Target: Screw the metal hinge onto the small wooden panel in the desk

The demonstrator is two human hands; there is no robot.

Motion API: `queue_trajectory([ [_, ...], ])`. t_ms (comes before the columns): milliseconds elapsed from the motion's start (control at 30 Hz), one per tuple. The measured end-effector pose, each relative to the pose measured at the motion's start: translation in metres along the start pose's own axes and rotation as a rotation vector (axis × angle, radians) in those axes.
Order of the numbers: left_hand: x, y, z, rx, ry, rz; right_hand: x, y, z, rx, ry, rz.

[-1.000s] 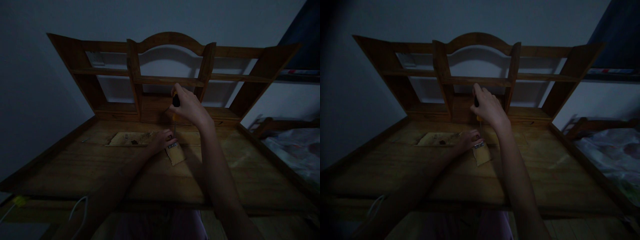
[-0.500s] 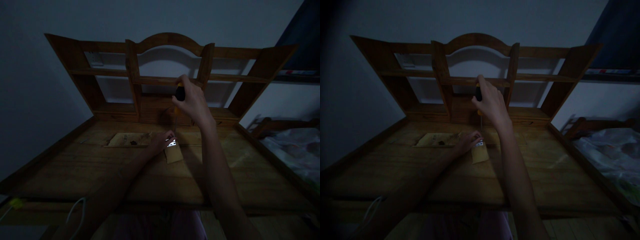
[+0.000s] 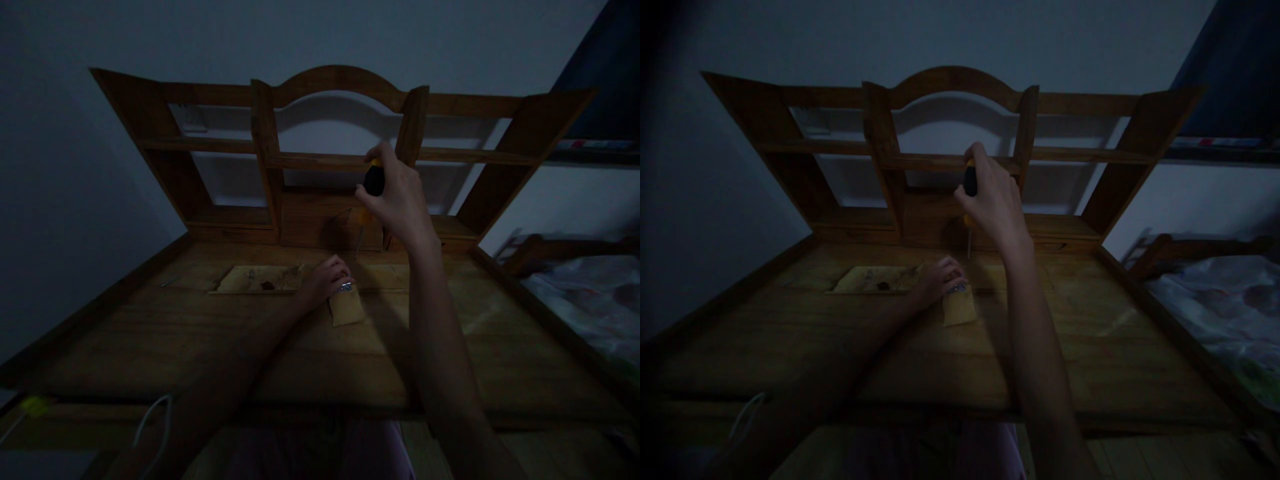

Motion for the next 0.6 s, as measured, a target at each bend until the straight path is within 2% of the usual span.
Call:
queue_trajectory([
  [267, 0.005, -0.005, 0.003, -0.004, -0.048, -0.011, -0.006, 0.009, 0.002, 0.012, 0.031, 0.002],
  [500, 0.011, 0.002, -0.001, 0.031, -0.133, -0.214, -0.006, 0.016, 0.002, 0.013, 0.038, 0.000],
  [600, 0.016, 0.004, -0.002, 0.045, -0.149, -0.212, -0.006, 0.016, 0.002, 0.014, 0.022, 0.006],
])
Point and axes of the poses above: each hand's wrist, its own z-axis away from the middle knuckle, its own x-axis out of the palm, y = z × x, the point moved 7 cm from there along -z, towards the middle knuckle, and after that the axes turned 2 degrees about -z, right-handed, at the moved point
